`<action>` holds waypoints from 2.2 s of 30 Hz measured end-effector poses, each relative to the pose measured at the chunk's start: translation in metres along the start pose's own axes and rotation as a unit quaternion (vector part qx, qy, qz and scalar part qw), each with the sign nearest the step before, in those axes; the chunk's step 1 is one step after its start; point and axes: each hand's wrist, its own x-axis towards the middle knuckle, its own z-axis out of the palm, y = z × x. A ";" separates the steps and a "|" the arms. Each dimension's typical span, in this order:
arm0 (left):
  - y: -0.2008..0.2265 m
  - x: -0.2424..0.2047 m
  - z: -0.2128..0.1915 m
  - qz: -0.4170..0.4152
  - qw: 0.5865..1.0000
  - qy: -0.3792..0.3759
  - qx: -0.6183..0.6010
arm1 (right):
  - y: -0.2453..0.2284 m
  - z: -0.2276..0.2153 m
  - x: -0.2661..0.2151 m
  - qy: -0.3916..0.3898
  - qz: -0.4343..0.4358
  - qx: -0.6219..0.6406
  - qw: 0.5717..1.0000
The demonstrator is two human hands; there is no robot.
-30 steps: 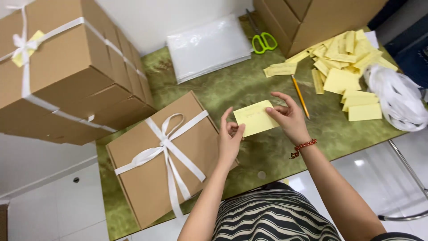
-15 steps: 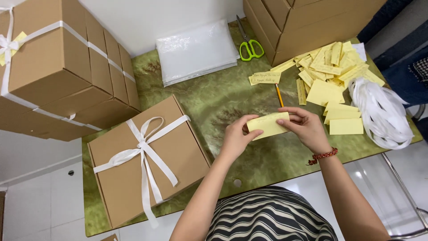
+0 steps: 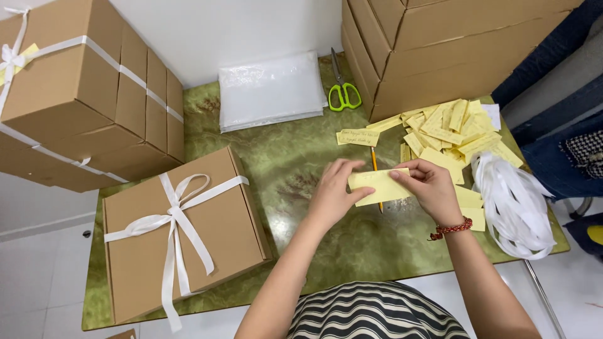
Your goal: Packing clothes into boxes, organizing notes, and hanging garments on a rack.
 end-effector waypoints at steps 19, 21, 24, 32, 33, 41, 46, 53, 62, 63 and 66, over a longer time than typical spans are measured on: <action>0.014 0.015 0.021 -0.041 0.986 0.034 -0.161 | -0.068 -0.003 -0.006 -0.073 -0.174 -0.161 0.969; 0.016 0.015 0.022 -0.068 0.984 0.016 -0.163 | -0.061 -0.007 -0.007 -0.099 -0.068 -0.107 0.987; 0.010 0.019 0.020 -0.133 0.976 -0.018 -0.174 | -0.052 -0.014 -0.003 -0.093 -0.008 -0.087 0.992; -0.010 0.024 0.022 -0.175 0.936 -0.067 -0.298 | -0.069 -0.012 -0.006 -0.089 0.050 -0.066 0.993; -0.013 0.024 0.023 -0.183 0.930 -0.074 -0.309 | -0.068 -0.012 -0.007 -0.090 0.055 -0.062 0.993; -0.014 0.024 0.016 -0.190 0.927 -0.097 -0.307 | -0.067 -0.011 -0.011 -0.104 0.064 -0.068 0.990; -0.013 0.021 0.013 -0.184 0.933 -0.101 -0.292 | -0.064 -0.011 -0.014 -0.112 0.061 -0.072 0.989; -0.018 0.021 0.020 -0.165 0.946 -0.109 -0.256 | -0.064 -0.011 -0.017 -0.133 0.065 -0.072 0.986; -0.006 0.019 0.017 -0.156 0.956 -0.115 -0.218 | -0.074 0.001 -0.018 -0.156 0.062 -0.110 0.980; -0.001 0.017 0.014 -0.156 0.955 -0.117 -0.225 | -0.075 0.002 -0.020 -0.159 0.061 -0.107 0.980; 0.003 0.016 0.012 -0.156 0.953 -0.113 -0.234 | -0.069 -0.001 -0.020 -0.158 0.065 -0.102 0.980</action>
